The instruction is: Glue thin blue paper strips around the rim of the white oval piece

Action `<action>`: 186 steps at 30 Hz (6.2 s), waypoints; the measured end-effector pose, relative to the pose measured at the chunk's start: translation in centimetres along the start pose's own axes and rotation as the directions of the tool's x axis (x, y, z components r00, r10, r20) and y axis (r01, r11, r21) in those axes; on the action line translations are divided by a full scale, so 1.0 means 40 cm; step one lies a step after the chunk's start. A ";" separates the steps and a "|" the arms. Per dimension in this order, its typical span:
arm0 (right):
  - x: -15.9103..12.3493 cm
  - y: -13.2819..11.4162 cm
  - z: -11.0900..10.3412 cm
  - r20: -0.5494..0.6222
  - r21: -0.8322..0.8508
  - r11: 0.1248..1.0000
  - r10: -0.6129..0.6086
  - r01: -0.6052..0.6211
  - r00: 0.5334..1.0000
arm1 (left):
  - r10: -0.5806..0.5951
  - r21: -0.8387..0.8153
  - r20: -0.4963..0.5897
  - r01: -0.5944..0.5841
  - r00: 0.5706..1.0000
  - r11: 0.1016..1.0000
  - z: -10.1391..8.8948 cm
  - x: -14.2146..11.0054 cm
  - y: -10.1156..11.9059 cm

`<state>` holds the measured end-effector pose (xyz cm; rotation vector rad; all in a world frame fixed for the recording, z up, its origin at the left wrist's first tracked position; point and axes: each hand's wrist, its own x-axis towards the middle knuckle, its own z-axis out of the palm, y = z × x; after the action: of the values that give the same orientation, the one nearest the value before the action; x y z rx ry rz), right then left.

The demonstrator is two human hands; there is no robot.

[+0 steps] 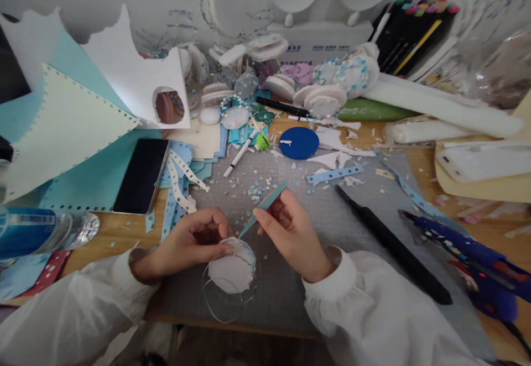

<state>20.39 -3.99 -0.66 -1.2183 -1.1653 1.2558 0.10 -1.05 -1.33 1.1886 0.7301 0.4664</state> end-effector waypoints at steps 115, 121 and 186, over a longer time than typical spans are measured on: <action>0.031 -0.042 -0.148 0.332 -0.588 0.699 -0.250 0.407 0.910 | 0.104 -0.149 -0.047 -0.110 0.994 0.983 0.002 -0.007 -0.003; 0.032 -0.035 -0.139 0.371 -0.640 0.648 -0.208 0.412 0.905 | 0.104 0.069 -0.018 -0.103 0.994 0.992 0.002 -0.014 -0.021; -0.014 -0.018 0.000 -0.061 -0.095 0.903 -0.425 0.418 0.903 | 0.371 0.391 -0.122 -0.299 0.921 0.871 0.005 0.001 0.010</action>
<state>20.40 -4.53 0.07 -0.9916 -1.3438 0.8326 0.30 -1.02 -0.90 1.6530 0.8012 0.7706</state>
